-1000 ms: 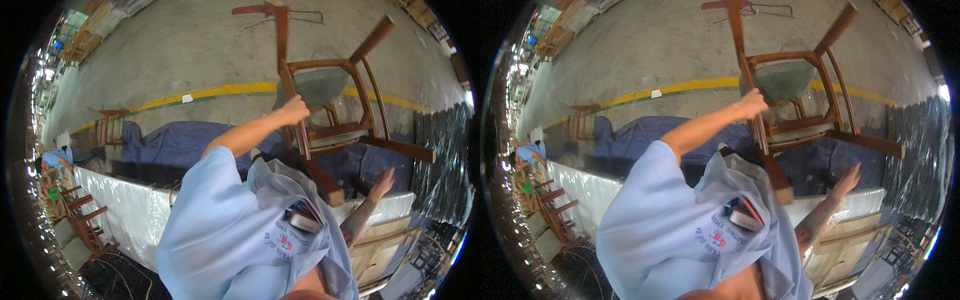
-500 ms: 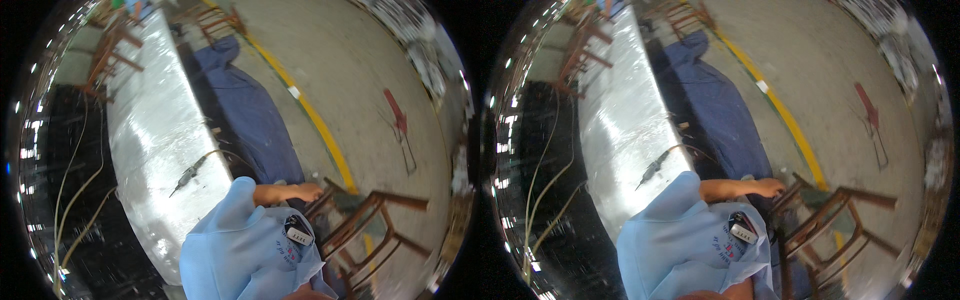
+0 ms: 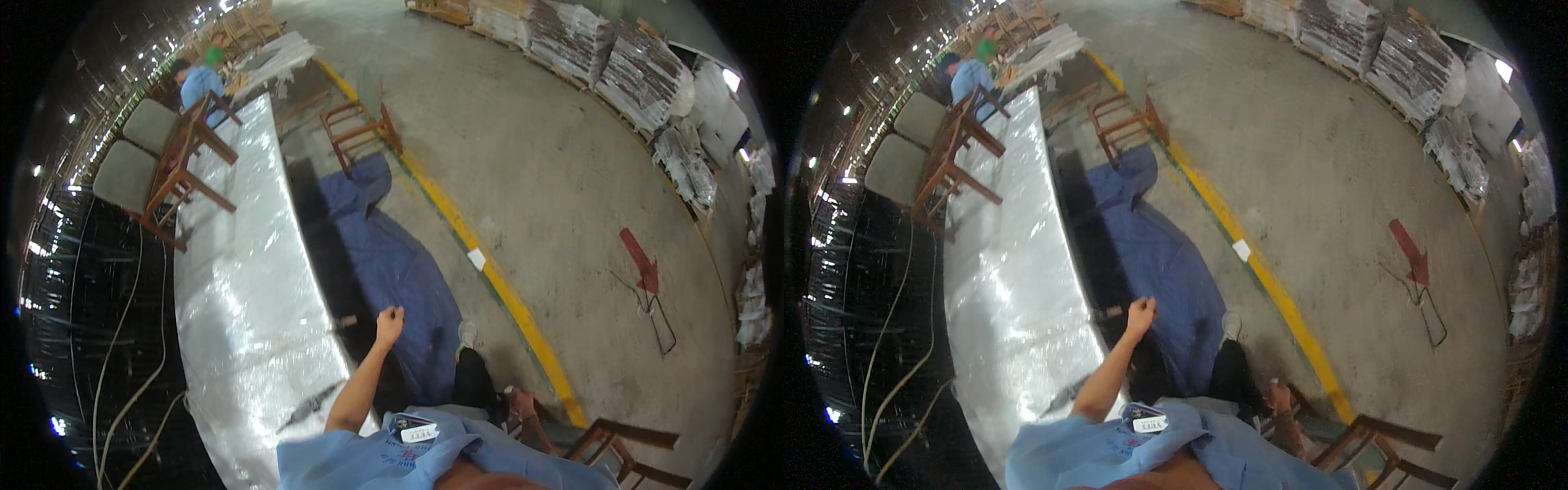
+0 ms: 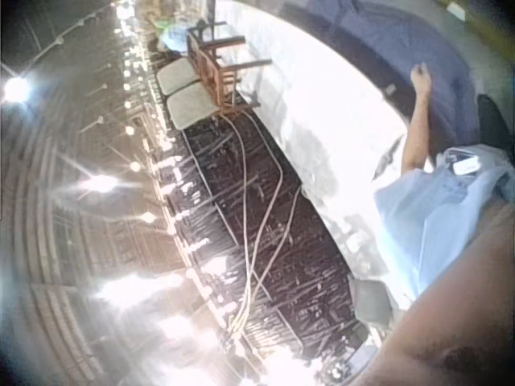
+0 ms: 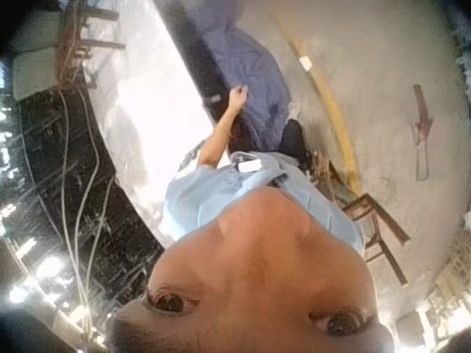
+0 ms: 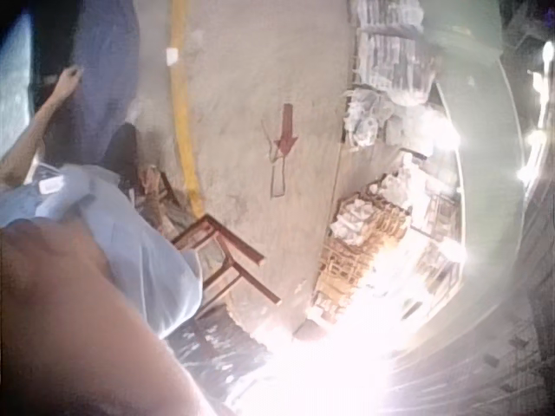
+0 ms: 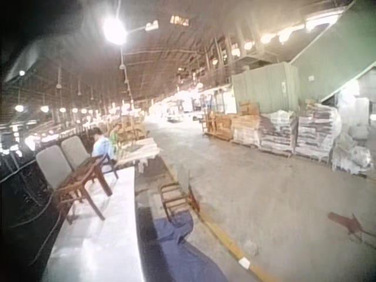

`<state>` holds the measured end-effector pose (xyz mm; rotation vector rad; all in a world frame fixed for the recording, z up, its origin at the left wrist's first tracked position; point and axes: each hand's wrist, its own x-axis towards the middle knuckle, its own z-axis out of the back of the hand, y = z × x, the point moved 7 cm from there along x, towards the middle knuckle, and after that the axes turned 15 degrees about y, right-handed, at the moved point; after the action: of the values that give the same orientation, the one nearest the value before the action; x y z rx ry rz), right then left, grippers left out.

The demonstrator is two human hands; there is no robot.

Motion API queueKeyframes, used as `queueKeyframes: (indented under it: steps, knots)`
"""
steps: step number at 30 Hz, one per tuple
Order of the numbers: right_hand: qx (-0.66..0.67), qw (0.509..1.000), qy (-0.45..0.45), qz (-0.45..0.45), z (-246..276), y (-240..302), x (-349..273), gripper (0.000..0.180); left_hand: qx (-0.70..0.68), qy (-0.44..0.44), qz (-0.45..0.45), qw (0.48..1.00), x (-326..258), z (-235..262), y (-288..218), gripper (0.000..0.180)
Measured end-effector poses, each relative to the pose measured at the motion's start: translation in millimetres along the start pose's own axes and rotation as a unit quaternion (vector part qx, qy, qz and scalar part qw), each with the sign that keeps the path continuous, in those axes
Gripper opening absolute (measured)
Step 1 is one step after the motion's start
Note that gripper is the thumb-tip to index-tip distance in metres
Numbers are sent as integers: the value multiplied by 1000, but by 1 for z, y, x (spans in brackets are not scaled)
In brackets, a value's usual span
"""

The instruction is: The person uses a pneumatic impact driver to attach a chair back to a wooden chair frame. They position the back, drive screws into the frame, and then flip the chair upright to inspect the assembly. The person repeats the process on a second chair.

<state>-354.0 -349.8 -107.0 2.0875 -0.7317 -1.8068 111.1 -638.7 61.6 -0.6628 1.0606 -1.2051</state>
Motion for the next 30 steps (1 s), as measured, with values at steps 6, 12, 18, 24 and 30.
queueKeyframes:
  steps: [6, 12, 18, 24, 30]
  knots:
    - [14, 996, -32, 80, -4, 161, 110, 22, -15, 103, 257, 961, 69, -8, 155, 24]
    - [-83, 989, -77, 100, -89, 418, 207, 28, -61, 21, 404, 912, 86, 59, 124, 23]
    - [-355, 918, 39, 170, -256, 683, 362, 26, -308, -101, 417, 849, 163, 70, 177, 27]
    - [-369, 920, 90, 99, -409, 814, 531, 26, -410, -262, 435, 758, 262, 109, 186, 19]
    - [-510, 834, -59, 200, -548, 963, 660, 25, -415, -283, 350, 791, 464, 238, 185, 15]
